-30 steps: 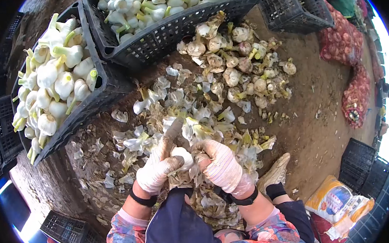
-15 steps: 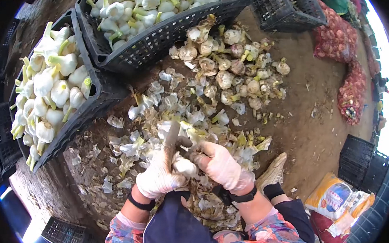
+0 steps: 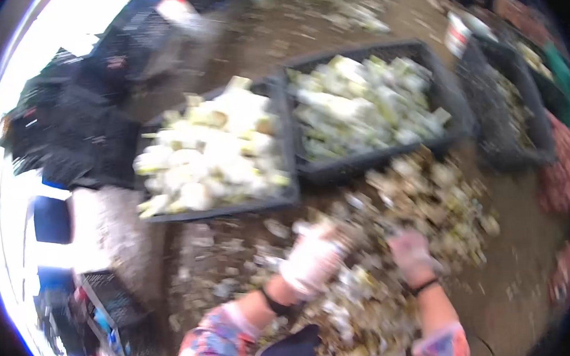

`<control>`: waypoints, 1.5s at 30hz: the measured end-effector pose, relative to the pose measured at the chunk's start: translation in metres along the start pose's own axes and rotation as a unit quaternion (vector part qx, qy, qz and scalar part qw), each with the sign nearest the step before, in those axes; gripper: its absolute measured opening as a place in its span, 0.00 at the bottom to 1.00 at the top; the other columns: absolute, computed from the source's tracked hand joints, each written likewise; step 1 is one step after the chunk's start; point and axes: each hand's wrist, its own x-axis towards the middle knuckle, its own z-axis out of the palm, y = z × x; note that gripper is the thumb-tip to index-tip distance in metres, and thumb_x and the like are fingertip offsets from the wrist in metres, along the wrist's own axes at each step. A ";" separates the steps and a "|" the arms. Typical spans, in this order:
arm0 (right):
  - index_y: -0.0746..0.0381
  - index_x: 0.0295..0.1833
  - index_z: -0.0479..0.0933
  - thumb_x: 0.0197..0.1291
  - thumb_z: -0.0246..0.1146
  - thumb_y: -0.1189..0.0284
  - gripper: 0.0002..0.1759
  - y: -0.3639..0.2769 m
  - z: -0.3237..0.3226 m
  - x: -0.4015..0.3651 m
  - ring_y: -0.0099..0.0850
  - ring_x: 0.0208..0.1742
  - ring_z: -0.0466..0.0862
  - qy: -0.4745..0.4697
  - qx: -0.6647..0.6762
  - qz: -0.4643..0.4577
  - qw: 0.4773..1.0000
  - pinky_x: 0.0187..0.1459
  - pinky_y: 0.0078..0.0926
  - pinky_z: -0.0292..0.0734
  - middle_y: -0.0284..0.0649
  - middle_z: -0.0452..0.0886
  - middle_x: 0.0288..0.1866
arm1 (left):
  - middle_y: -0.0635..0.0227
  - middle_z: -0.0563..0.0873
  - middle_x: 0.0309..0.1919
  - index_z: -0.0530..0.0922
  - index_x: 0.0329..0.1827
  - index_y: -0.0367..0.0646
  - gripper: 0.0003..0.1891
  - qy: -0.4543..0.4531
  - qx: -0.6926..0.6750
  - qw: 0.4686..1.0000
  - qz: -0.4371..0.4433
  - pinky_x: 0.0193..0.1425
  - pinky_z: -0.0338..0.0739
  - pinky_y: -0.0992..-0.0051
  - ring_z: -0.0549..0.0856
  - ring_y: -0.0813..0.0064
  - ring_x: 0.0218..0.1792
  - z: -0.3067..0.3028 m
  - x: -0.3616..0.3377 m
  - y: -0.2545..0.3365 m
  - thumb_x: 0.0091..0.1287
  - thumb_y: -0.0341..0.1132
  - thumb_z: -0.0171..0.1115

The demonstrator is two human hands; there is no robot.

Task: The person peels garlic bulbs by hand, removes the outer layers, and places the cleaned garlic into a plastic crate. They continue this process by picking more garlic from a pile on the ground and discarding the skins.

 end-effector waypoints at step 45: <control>0.62 0.42 0.78 0.67 0.62 0.66 0.09 -0.300 -0.278 -0.268 0.22 0.34 0.76 0.035 0.721 -0.100 0.684 0.35 0.21 0.71 0.33 0.80 0.37 | 0.53 0.78 0.45 0.65 0.73 0.47 0.40 -0.012 0.089 0.996 0.007 0.49 0.77 0.58 0.80 0.48 0.48 -0.121 -0.160 0.296 0.56 0.37 0.72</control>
